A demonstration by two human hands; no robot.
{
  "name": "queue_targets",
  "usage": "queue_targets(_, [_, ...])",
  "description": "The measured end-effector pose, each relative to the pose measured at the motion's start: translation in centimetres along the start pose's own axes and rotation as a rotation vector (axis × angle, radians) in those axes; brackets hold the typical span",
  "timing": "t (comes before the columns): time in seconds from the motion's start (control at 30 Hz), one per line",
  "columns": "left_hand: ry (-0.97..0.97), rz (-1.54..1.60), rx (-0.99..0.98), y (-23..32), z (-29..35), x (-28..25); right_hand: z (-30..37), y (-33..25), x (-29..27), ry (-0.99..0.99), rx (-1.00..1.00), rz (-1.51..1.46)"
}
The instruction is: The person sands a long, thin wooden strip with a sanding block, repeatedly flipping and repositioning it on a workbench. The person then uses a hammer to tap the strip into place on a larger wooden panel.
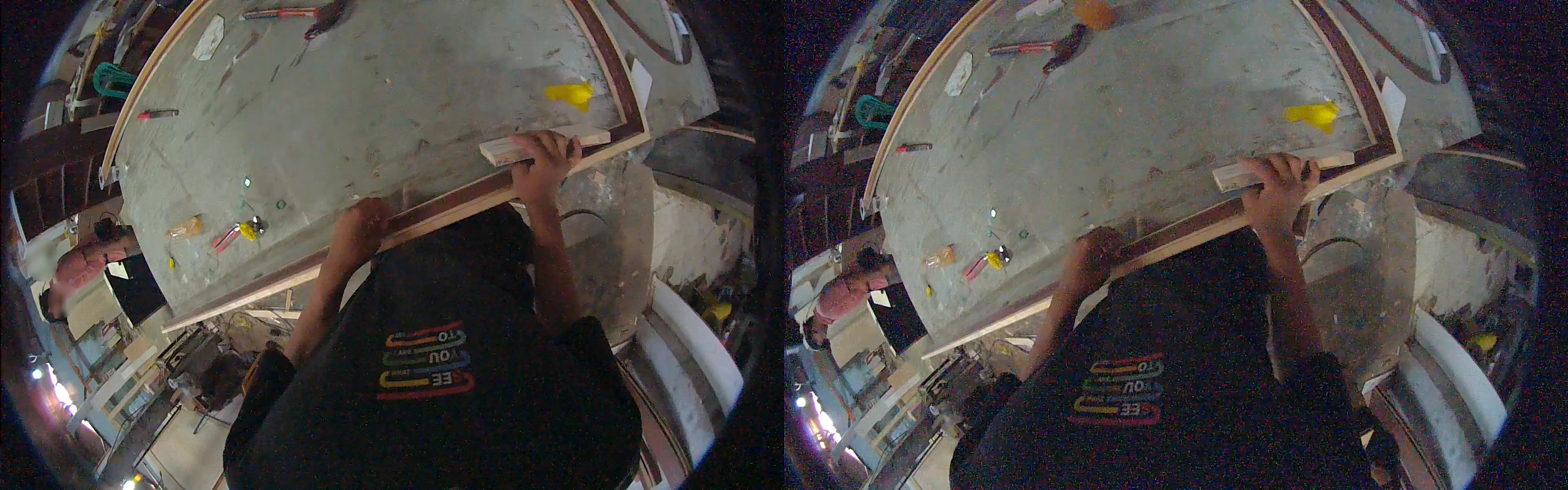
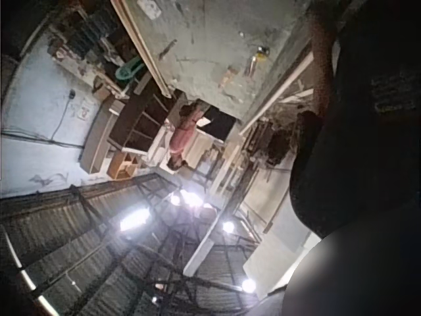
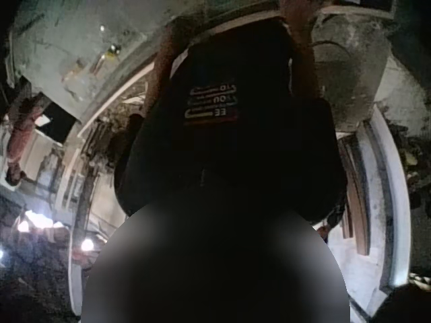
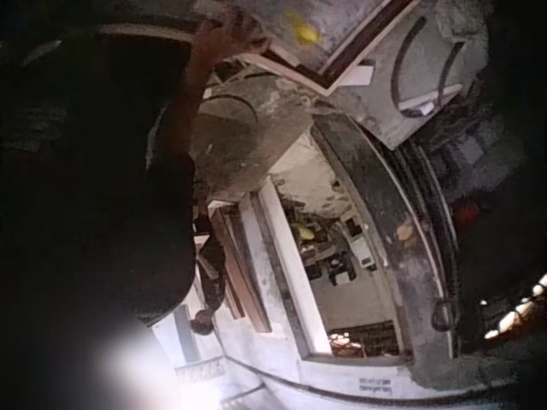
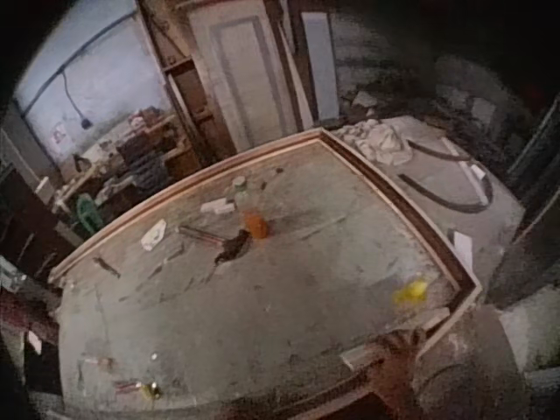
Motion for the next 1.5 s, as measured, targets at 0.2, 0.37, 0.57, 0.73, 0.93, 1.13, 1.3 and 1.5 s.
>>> queue_targets(0.2, [-0.074, 0.224, 0.005, -1.0, -1.1, 1.7, 0.1, 0.1, -0.1, 0.089, -0.049, -0.008])
queue_targets(0.37, [-0.017, 0.115, 0.175, 1.2, -1.1, 0.2, 0.3, 0.7, 0.4, 0.125, -0.050, 0.026])
queue_targets(0.57, [0.054, 0.122, 0.075, 2.9, -1.5, 0.4, 0.5, 1.4, 0.8, 0.112, -0.052, -0.002])
queue_targets(0.73, [0.086, 0.029, -0.083, 2.6, -1.9, 1.0, 0.4, 1.7, 1.3, 0.064, -0.019, 0.066])
queue_targets(0.93, [0.036, 0.070, -0.085, 2.3, -2.1, 0.9, 0.2, 1.1, 1.0, 0.121, -0.039, -0.006])
queue_targets(1.13, [0.076, 0.151, -0.014, 1.5, -2.2, 1.7, 0.3, 0.8, 0.7, 0.100, -0.052, 0.021])
queue_targets(1.3, [0.029, 0.182, -0.052, 0.1, -2.5, 3.3, 0.2, 1.1, 0.9, 0.044, -0.028, 0.033])
queue_targets(1.5, [0.057, 0.106, 0.046, 1.6, -2.5, 1.7, 0.3, 1.3, 0.9, 0.081, -0.043, 0.003])
Point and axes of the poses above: each hand's wrist, its own z-axis away from the middle knuckle, its own x-axis out of the palm, y = z × x, the point moved 8 cm from there along -z, towards the middle knuckle, and after that the axes turned 11 degrees about x, right-handed, at the moved point
